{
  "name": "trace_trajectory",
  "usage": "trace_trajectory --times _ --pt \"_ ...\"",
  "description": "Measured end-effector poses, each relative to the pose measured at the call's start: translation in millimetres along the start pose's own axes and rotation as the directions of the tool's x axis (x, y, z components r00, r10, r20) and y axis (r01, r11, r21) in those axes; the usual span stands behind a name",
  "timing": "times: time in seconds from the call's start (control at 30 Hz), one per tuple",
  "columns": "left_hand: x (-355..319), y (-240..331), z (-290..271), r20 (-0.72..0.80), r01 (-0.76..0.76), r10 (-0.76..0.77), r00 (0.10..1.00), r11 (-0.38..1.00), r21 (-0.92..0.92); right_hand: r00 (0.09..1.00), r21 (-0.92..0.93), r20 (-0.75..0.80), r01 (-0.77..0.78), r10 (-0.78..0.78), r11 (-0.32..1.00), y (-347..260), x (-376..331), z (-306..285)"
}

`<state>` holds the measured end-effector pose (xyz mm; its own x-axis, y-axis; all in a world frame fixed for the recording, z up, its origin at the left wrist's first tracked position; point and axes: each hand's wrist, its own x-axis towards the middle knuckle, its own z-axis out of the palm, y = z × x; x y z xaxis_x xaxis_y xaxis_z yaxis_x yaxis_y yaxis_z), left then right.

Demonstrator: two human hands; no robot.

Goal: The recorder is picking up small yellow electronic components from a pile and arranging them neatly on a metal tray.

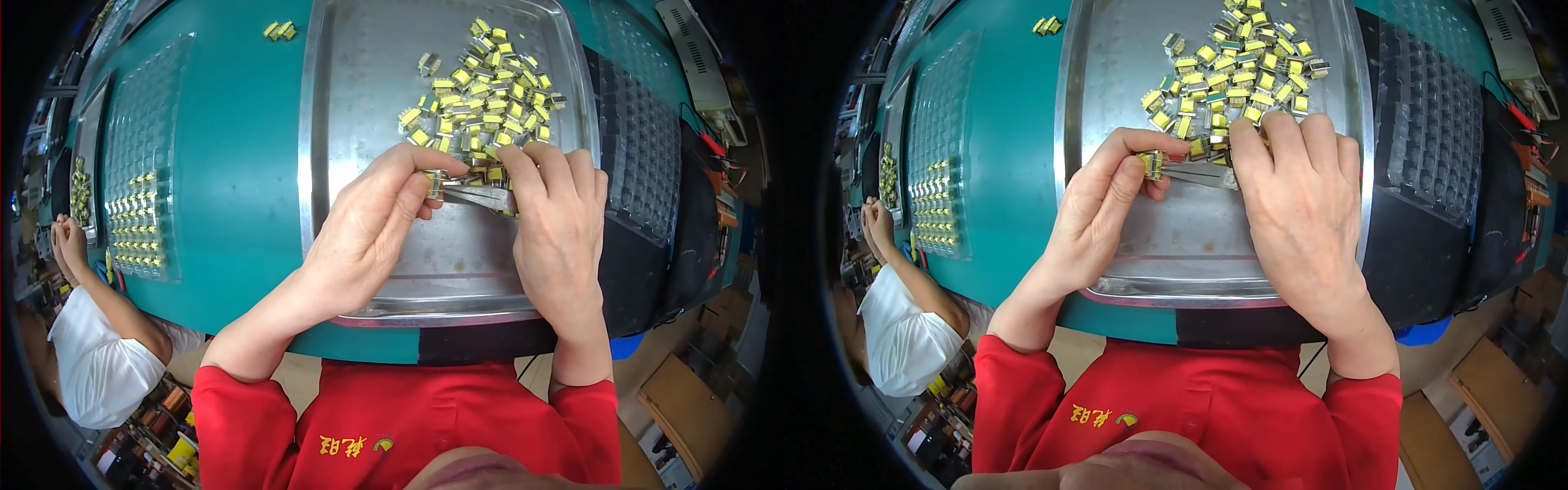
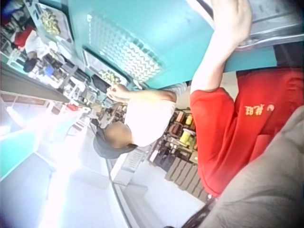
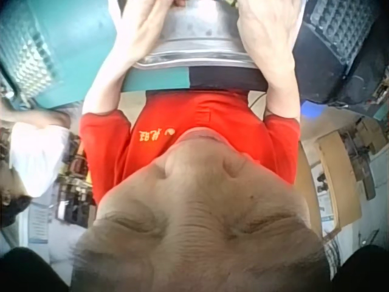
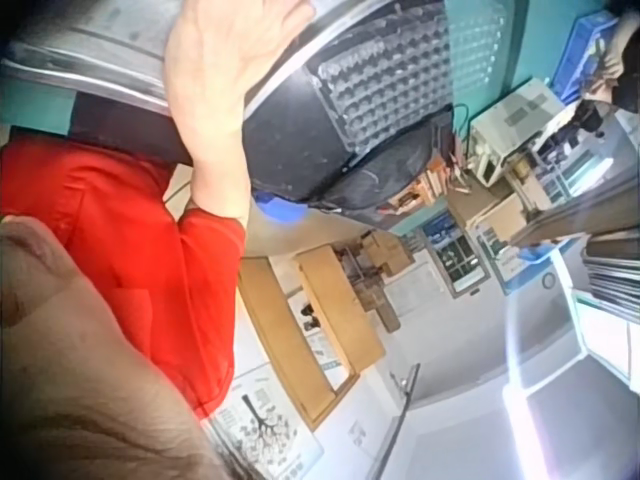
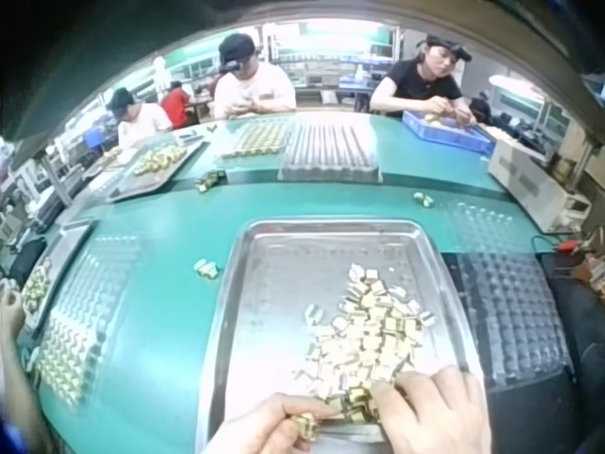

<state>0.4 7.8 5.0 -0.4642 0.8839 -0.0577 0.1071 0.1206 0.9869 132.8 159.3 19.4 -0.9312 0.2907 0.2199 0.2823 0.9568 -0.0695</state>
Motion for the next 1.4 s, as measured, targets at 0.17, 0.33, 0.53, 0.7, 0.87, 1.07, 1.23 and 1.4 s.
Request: trace_trajectory --times 0.17,0.33,0.53,0.7,0.87,1.07,1.23,1.4 --pt "0.1 -0.4 -0.7 0.006 0.003 -0.003 1.0 1.0 0.009 1.0 -0.001 0.015 -0.006 0.006 1.0 -0.7 0.1 -1.0" --pt "0.3 -1.0 -0.3 -0.002 0.002 -0.002 1.0 1.0 0.021 1.0 0.012 0.014 -0.008 0.008 1.0 -0.4 -0.1 -2.0" --pt "0.4 -1.1 -0.6 0.001 -0.003 0.003 1.0 1.0 0.028 1.0 0.021 0.027 -0.012 0.011 1.0 0.9 0.0 -1.7" --pt "0.4 -0.8 -1.2 0.016 0.009 -0.01 1.0 0.999 0.039 1.0 0.0 0.024 0.004 -0.004 1.0 1.1 0.1 -1.6" --pt "1.7 -2.0 -0.4 0.02 -0.021 0.021 1.0 0.999 0.035 0.999 0.001 0.031 0.01 -0.01 1.0 -2.2 -0.5 0.9" --pt "0.7 0.4 -0.5 0.018 -0.003 0.003 1.0 1.0 0.009 0.999 0.005 0.042 0.015 -0.015 1.0 -3.3 -1.8 0.9" --pt "-1.7 0.8 0.5 0.002 -0.001 0.001 1.0 1.0 0.022 0.999 0.032 0.014 0.04 -0.04 0.999 -2.6 -3.5 3.7" --pt "-0.9 -5.3 1.1 -0.035 -0.049 0.051 0.998 0.998 0.04 0.994 -0.033 -0.043 0.099 -0.1 0.995 -2.5 -3.0 5.8"
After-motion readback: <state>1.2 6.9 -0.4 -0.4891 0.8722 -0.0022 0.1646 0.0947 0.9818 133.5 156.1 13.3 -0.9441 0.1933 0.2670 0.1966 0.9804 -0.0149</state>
